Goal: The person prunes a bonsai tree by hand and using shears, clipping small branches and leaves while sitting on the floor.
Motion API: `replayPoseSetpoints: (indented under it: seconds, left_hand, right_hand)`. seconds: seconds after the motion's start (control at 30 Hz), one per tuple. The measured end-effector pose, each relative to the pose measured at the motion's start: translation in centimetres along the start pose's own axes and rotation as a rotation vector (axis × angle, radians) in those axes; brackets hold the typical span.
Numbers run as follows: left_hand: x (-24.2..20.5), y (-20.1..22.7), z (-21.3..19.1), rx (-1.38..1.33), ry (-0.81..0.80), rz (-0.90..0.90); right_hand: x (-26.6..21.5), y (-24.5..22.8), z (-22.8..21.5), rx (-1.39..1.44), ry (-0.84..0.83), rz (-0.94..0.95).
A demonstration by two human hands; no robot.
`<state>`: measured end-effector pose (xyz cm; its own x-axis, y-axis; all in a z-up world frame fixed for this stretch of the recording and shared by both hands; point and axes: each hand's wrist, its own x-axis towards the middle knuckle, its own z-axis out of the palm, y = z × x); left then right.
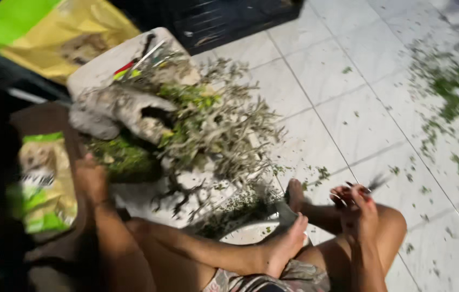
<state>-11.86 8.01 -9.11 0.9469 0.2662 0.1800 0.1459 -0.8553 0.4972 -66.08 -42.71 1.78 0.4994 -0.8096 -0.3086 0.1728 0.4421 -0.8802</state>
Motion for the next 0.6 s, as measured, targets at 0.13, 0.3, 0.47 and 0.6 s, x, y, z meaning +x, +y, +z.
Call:
replayPoseSetpoints:
  seconds: [0.13,0.3,0.47,0.6]
  left_hand:
    - [-5.6,1.2,-0.7,0.255,0.515,0.216]
    - [-11.3,5.4,-5.3,0.228,0.274,0.013]
    - [-15.2,8.6,-6.9,-0.175,-0.08,-0.336]
    - [-19.8,10.3,-7.0,-0.423,-0.312,-0.53]
  right_hand:
    - [1.1,0.6,-1.9,0.175,-0.035,-0.059]
    - [0.2,2.2,0.5,0.247,-0.051,-0.036]
    - [-1.1,2.7,6.8,0.156,-0.255,-0.102]
    - [-2.5,4.9,11.3,-0.229,-0.22,-0.129]
